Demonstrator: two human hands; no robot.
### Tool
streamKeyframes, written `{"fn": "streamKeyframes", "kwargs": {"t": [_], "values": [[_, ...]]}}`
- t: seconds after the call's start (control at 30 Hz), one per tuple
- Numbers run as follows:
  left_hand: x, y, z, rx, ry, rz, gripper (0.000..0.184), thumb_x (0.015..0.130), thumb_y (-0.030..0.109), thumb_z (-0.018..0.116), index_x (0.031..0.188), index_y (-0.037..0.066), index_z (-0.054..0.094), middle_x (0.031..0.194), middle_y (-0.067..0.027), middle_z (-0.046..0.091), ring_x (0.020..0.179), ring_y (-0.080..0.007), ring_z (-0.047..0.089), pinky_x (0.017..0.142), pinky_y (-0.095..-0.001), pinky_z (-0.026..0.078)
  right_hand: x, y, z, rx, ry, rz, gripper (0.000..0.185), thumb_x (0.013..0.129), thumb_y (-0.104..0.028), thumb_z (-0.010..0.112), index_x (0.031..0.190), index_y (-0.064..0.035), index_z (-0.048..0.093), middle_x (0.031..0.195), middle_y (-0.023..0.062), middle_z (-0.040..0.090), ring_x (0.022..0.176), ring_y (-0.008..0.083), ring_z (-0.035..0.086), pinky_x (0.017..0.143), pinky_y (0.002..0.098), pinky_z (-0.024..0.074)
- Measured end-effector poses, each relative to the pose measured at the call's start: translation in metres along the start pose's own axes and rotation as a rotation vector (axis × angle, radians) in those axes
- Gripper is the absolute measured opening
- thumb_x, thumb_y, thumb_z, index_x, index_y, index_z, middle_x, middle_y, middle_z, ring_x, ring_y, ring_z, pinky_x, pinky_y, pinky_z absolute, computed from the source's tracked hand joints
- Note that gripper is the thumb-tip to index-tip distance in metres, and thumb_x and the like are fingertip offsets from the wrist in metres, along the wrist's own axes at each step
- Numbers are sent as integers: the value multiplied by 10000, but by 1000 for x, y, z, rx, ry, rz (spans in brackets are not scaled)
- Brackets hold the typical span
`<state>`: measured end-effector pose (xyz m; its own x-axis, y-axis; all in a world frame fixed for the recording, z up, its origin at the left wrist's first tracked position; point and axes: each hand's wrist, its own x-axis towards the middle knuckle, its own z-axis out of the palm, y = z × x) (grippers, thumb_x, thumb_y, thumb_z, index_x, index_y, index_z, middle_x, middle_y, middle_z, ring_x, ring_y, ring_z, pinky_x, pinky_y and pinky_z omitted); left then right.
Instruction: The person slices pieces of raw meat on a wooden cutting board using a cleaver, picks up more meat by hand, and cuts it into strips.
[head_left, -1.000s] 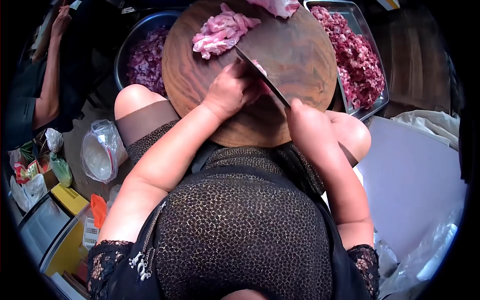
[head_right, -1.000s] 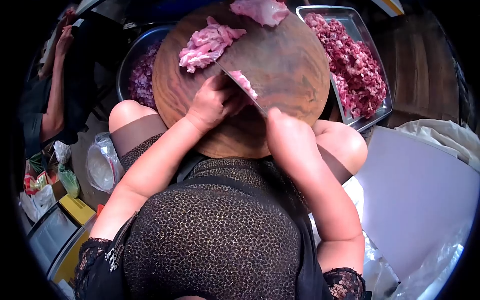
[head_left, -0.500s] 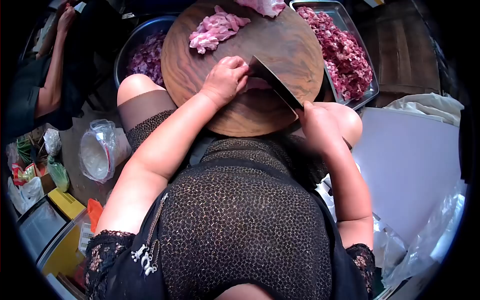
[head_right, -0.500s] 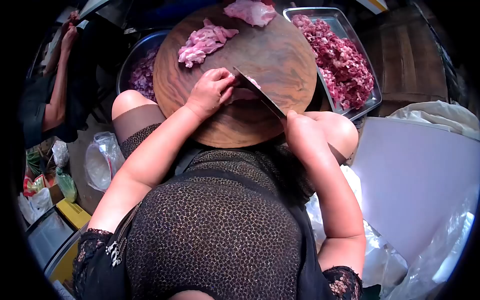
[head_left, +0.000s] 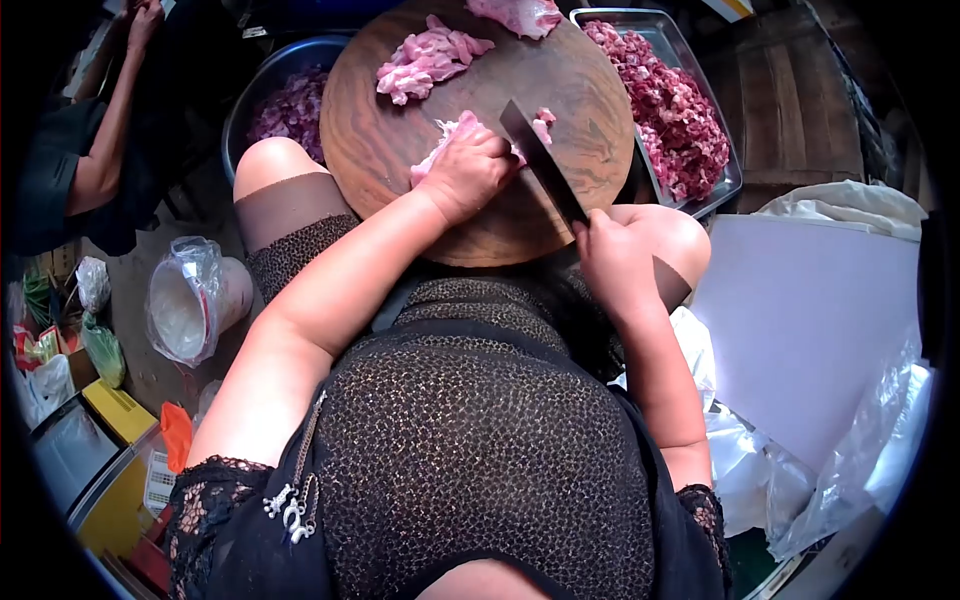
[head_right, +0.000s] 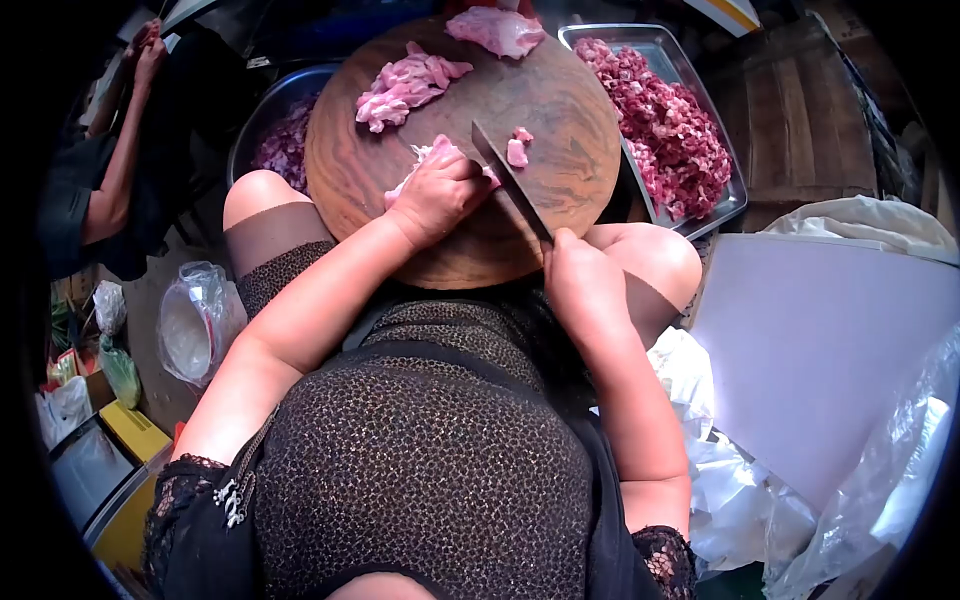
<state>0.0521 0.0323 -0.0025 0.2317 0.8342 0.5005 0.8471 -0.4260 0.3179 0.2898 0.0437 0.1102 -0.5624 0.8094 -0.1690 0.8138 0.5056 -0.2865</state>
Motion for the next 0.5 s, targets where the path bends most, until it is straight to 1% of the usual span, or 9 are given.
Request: {"fn": "streamKeyframes", "kwargs": {"t": [0.1, 0.13, 0.2, 0.33, 0.37, 0.4, 0.43, 0.47, 0.5], "values": [[-4, -3, 13, -49, -6, -66, 171, 791, 157, 627, 931, 106, 711, 1003, -59, 635, 982, -268, 588, 934, -436, 434, 6, 1, 16, 96, 54, -47, 201, 947, -143, 551, 823, 13, 571, 700, 227, 623, 681, 398, 632, 620, 488, 489], [-4, -1, 15, -53, -16, -63, 171, 791, 157, 627, 931, 106, 711, 1003, -59, 635, 982, -268, 588, 934, -435, 434, 14, -1, 22, 103, 51, -38, 201, 947, -143, 551, 823, 13, 571, 700, 227, 623, 681, 398, 632, 620, 488, 489], [0, 3, 14, 62, 7, -72, 179, 783, 175, 619, 924, 124, 716, 984, -61, 637, 987, -266, 588, 943, -440, 423, 40, -8, 31, 31, -1, -46, 214, 952, -151, 533, 818, 11, 573, 726, 232, 638, 717, 412, 643, 648, 497, 503], [6, 7, -2, 146, -6, -4, 157, 787, 204, 641, 913, 152, 719, 974, -53, 632, 988, -263, 587, 944, -441, 413, 98, -26, 22, 23, 29, -47, 261, 957, -228, 533, 929, 16, 619, 829, 246, 671, 797, 428, 655, 723, 514, 516], [7, 8, -6, 179, -75, -102, 135, 788, 214, 652, 893, 164, 719, 961, -45, 631, 994, -257, 585, 940, -436, 414, 102, -24, 11, 52, 18, -1, 271, 957, -248, 540, 986, 6, 630, 869, 248, 674, 830, 431, 650, 759, 517, 508], [7, 8, -8, 211, -141, -201, 113, 789, 224, 662, 874, 175, 720, 948, -37, 630, 1000, -252, 583, 936, -430, 414, 105, -19, 13, 79, 67, 12, 290, 961, -278, 508, 1079, -36, 614, 933, 213, 696, 907, 407, 665, 788, 505, 519], [5, 5, -10, 182, -76, -236, 155, 762, 234, 718, 907, 181, 700, 995, -37, 614, 1034, -267, 560, 935, -430, 412, 104, -15, 15, 55, 103, 55, 286, 963, -284, 510, 1055, -31, 609, 918, 216, 692, 897, 411, 662, 785, 509, 516], [3, 4, -12, 185, -70, -240, 155, 762, 234, 718, 907, 181, 700, 995, -37, 614, 1034, -267, 560, 935, -430, 412, 102, -9, 18, 30, 137, 99, 286, 964, -289, 513, 1032, -26, 604, 902, 218, 688, 888, 415, 659, 781, 513, 512], [3, 9, -21, 127, -30, -330, 245, 739, 244, 748, 964, 177, 679, 1043, -49, 599, 1054, -278, 547, 931, -428, 414, 95, -7, 15, 26, 134, 91, 286, 964, -289, 513, 1032, -26, 604, 902, 218, 688, 888, 415, 659, 781, 513, 512]]}}
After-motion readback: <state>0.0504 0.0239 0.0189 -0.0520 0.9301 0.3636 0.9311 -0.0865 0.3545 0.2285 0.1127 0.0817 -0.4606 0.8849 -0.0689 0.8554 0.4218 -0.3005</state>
